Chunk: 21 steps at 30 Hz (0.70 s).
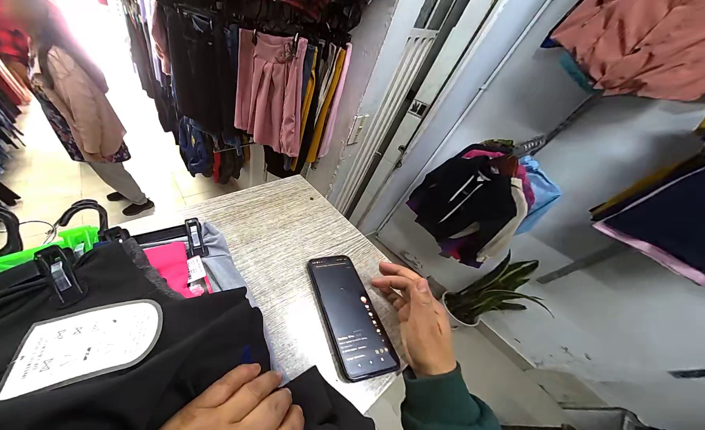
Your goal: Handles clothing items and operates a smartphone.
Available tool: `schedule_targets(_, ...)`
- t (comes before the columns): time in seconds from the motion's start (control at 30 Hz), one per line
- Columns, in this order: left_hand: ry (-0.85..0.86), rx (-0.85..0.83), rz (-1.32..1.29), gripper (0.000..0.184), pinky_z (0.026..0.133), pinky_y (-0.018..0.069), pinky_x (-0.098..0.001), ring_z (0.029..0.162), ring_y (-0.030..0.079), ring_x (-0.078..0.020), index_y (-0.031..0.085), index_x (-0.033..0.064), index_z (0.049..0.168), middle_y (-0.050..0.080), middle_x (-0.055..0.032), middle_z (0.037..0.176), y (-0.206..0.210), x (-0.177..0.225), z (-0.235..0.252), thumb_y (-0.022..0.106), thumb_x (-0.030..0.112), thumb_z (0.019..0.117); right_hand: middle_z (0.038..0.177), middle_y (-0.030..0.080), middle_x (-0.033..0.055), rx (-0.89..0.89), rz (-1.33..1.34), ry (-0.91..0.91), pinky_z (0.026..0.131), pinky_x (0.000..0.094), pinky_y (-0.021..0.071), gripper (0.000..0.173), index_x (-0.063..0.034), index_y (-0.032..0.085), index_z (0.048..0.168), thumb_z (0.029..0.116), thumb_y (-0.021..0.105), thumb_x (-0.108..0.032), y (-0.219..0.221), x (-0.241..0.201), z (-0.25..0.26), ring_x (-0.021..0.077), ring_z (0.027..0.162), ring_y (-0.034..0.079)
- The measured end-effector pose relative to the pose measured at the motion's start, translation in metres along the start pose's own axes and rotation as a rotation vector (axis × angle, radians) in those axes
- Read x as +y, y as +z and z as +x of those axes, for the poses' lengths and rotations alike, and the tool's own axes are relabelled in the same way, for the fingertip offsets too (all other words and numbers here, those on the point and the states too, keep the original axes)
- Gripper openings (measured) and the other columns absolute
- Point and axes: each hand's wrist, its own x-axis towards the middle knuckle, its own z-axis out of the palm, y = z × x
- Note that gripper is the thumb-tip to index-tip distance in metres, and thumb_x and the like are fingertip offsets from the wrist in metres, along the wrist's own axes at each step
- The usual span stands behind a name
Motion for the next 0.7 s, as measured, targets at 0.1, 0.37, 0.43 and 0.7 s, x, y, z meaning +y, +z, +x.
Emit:
schedule_targets(0.1, 0.006, 0.001, 0.015, 0.046, 0.109, 0.0452, -0.0482, 0.128, 0.06, -0.034, 0.062, 0.0025, 0.129, 0.067, -0.0165, 0.128, 0.0, 0.0, 0.0, 0.063, 0.037, 0.0982, 0.142, 0.059, 0.0075, 0.038, -0.005, 0.01, 0.103, 0.0521, 0.0522, 0.063, -0.0099, 0.064, 0.131, 0.1099, 0.02, -0.05, 0.002, -0.003, -0.002, 0.0309, 0.123, 0.061)
schedule_targets(0.37, 0.02, 0.005, 0.029, 0.047, 0.109, 0.0454, -0.0477, 0.128, 0.06, -0.0341, 0.061, 0.0032, 0.129, 0.067, -0.0166, 0.127, 0.001, -0.001, 0.0, 0.064, 0.038, 0.0979, 0.123, 0.071, 0.0068, 0.022, -0.021, 0.059, 0.098, 0.0521, 0.055, 0.058, -0.0165, 0.055, 0.144, 0.1102, 0.022, -0.049, 0.005, -0.011, -0.001, 0.03, 0.113, 0.067)
schedule_targets(0.43, 0.021, -0.002, 0.026, 0.047, 0.109, 0.0452, -0.0476, 0.129, 0.06, -0.0341, 0.061, 0.0032, 0.13, 0.067, -0.0167, 0.127, 0.0, -0.001, -0.001, 0.064, 0.038, 0.0976, 0.12, 0.071, 0.0083, 0.018, -0.008, 0.053, 0.095, 0.0528, 0.0561, 0.058, -0.0151, 0.057, 0.142, 0.1105, 0.021, -0.048, 0.006, -0.016, -0.001, 0.0307, 0.109, 0.068)
schedule_targets(0.7, 0.041, 0.028, 0.063, 0.047, 0.108, 0.0462, -0.0476, 0.128, 0.06, -0.0335, 0.061, 0.0036, 0.128, 0.068, -0.0159, 0.127, 0.003, -0.002, -0.002, 0.062, 0.039, 0.0987, 0.12, 0.071, 0.0077, 0.024, -0.012, 0.061, 0.088, 0.0534, 0.0583, 0.059, -0.0149, 0.061, 0.137, 0.1104, 0.021, -0.049, 0.007, -0.021, -0.004, 0.0312, 0.104, 0.07)
